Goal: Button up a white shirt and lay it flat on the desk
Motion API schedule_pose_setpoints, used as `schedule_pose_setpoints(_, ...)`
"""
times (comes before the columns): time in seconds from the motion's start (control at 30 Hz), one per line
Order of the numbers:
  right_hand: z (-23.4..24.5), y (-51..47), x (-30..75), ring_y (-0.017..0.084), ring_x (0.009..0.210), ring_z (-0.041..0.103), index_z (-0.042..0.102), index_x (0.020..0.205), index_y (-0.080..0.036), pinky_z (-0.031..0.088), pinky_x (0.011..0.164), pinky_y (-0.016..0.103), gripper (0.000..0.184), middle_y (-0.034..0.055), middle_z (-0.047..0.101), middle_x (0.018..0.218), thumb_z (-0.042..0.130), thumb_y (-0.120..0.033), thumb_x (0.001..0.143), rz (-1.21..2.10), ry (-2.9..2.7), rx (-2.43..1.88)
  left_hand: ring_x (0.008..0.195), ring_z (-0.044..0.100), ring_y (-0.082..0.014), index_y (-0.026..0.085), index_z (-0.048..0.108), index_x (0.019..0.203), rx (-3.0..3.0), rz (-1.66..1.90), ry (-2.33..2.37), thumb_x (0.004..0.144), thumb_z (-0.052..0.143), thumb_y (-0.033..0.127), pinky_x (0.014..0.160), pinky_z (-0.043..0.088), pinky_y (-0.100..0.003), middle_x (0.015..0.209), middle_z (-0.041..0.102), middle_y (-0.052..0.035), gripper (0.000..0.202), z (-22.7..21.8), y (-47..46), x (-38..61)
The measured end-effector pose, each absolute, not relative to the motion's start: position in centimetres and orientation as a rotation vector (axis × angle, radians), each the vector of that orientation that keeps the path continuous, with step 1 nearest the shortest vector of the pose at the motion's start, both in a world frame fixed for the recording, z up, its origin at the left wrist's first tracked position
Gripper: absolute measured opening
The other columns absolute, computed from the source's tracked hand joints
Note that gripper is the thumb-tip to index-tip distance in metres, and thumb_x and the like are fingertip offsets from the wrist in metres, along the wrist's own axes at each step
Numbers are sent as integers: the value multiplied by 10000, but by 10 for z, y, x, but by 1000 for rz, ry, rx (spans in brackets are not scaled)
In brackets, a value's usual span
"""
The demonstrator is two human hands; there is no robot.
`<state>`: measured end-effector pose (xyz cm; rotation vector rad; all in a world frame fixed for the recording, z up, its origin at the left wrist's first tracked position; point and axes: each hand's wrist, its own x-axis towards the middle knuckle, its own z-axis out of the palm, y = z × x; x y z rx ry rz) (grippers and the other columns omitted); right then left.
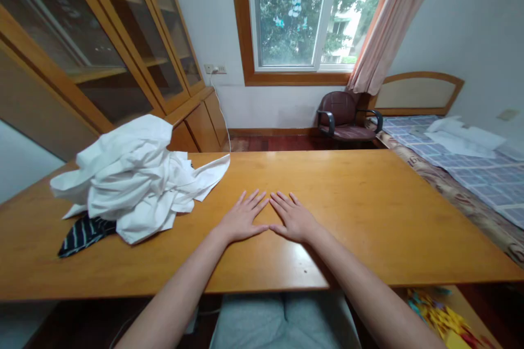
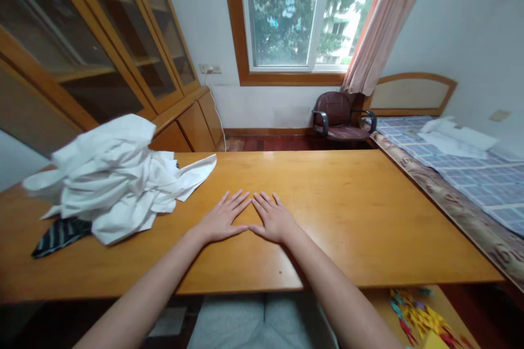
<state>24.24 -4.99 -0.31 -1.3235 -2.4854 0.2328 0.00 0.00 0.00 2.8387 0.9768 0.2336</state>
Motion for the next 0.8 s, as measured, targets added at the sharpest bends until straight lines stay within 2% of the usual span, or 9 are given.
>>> schedule_pose_setpoints(0.8,3,-52,241,291,1489,225,283,1555,-166,119,1224,529,782,120,282,1598,449,-615,936,216,-2504,-1347,1510,137,-277,304,140,1573,2852,217,983,906,410,713,1229,26,-518,1626,212,-52,828,-3,1,0)
